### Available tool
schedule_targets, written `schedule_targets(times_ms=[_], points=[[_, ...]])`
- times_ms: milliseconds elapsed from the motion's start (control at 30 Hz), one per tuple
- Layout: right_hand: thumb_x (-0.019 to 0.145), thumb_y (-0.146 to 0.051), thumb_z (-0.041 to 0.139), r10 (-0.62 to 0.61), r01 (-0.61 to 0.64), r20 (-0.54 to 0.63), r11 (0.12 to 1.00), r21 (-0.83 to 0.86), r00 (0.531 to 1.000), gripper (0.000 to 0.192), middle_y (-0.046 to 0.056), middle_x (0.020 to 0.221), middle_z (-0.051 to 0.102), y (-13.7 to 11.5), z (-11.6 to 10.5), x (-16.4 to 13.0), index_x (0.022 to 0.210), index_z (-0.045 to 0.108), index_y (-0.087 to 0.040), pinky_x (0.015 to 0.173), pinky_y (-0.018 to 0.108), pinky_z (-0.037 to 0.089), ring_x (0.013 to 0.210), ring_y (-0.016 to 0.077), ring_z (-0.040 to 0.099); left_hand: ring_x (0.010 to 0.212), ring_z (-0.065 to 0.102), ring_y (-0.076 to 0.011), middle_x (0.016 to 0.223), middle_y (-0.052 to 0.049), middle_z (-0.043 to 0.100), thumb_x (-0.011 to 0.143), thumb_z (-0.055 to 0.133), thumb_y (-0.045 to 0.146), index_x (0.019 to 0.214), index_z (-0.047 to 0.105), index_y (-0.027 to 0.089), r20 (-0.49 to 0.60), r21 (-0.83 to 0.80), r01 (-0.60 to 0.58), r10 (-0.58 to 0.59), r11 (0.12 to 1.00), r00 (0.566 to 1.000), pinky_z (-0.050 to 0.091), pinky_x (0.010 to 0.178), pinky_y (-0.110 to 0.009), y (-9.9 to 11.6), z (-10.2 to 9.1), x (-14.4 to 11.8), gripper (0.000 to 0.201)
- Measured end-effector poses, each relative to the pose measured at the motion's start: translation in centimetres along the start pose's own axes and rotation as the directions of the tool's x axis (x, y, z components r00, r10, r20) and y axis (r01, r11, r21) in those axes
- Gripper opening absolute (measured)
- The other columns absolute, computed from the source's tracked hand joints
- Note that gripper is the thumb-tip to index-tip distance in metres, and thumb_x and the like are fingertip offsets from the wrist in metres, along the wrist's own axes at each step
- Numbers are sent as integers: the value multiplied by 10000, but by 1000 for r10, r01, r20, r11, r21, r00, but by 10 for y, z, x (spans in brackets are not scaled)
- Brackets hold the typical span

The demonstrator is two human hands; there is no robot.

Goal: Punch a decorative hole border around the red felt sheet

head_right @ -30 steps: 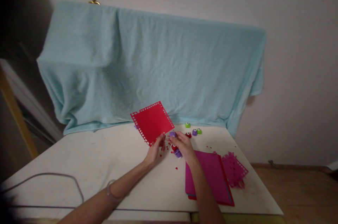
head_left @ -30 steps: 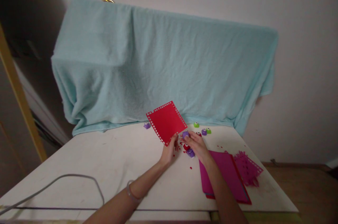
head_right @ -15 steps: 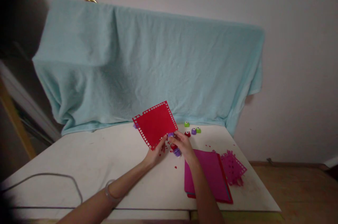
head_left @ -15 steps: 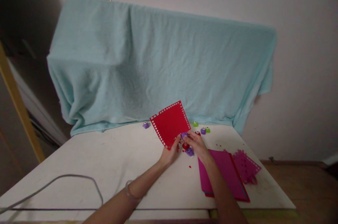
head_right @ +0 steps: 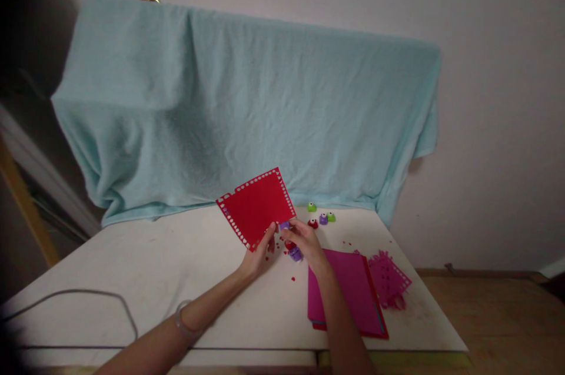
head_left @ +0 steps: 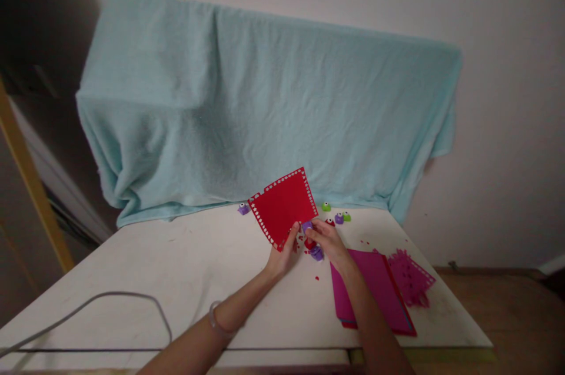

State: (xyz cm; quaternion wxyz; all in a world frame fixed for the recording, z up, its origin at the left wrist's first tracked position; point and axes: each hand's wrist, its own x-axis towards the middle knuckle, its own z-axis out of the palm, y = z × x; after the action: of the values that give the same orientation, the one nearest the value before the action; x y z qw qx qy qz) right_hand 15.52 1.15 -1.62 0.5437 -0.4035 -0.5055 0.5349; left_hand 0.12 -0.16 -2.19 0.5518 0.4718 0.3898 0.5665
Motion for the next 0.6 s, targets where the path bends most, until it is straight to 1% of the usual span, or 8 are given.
schedule_targets(times_ms=[67, 200, 300, 400, 467, 600], points=[[644, -419, 809, -5, 5, 10, 1000, -11, 1000, 311, -4, 665, 643, 1, -1, 0, 844, 705, -205, 511, 232, 426, 553, 126, 553, 635, 570, -201, 533, -19, 573, 819, 586, 555, 736, 652, 191, -3, 31, -36, 36, 999, 999, 410, 600, -293, 0, 0, 0, 379], [677, -425, 788, -21, 22, 17, 999, -37, 1000, 307, 9, 717, 657, 6, -3, 1, 882, 703, -214, 539, 240, 439, 598, 137, 568, 604, 548, -190, 510, -12, 544, 828, 569, 570, 701, 636, 193, -10, 50, -53, 54, 997, 999, 396, 596, -290, -4, 1, 0, 404], [693, -425, 778, -43, 45, 41, 997, -60, 998, 317, 13, 749, 662, 11, -6, 4, 911, 696, -210, 582, 247, 456, 643, 147, 587, 546, 493, -156, 509, 6, 510, 835, 544, 588, 634, 573, 194, -23, 76, -66, 68, 995, 997, 382, 579, -281, -11, 1, 2, 444], [709, -407, 774, -59, 64, 74, 996, -69, 996, 300, 14, 780, 662, 14, -9, 5, 910, 692, -200, 602, 236, 449, 660, 136, 587, 507, 443, -129, 509, 31, 469, 846, 513, 605, 582, 492, 198, -53, 120, -73, 80, 990, 995, 373, 569, -273, -18, 1, 4, 486], [728, -392, 766, -57, 63, 90, 996, -69, 994, 277, 12, 783, 656, 15, -10, 5, 913, 691, -199, 594, 226, 439, 651, 124, 576, 501, 429, -122, 505, 40, 451, 850, 502, 609, 567, 462, 200, -72, 139, -76, 86, 987, 994, 373, 572, -269, -20, 2, 5, 499], [725, -378, 774, -28, 33, 92, 998, -54, 995, 289, 4, 764, 640, 16, -11, 6, 938, 683, -205, 555, 217, 420, 616, 114, 551, 508, 424, -124, 505, 34, 449, 859, 490, 601, 558, 462, 203, -74, 132, -89, 99, 987, 992, 380, 577, -263, -19, 3, 5, 499]])
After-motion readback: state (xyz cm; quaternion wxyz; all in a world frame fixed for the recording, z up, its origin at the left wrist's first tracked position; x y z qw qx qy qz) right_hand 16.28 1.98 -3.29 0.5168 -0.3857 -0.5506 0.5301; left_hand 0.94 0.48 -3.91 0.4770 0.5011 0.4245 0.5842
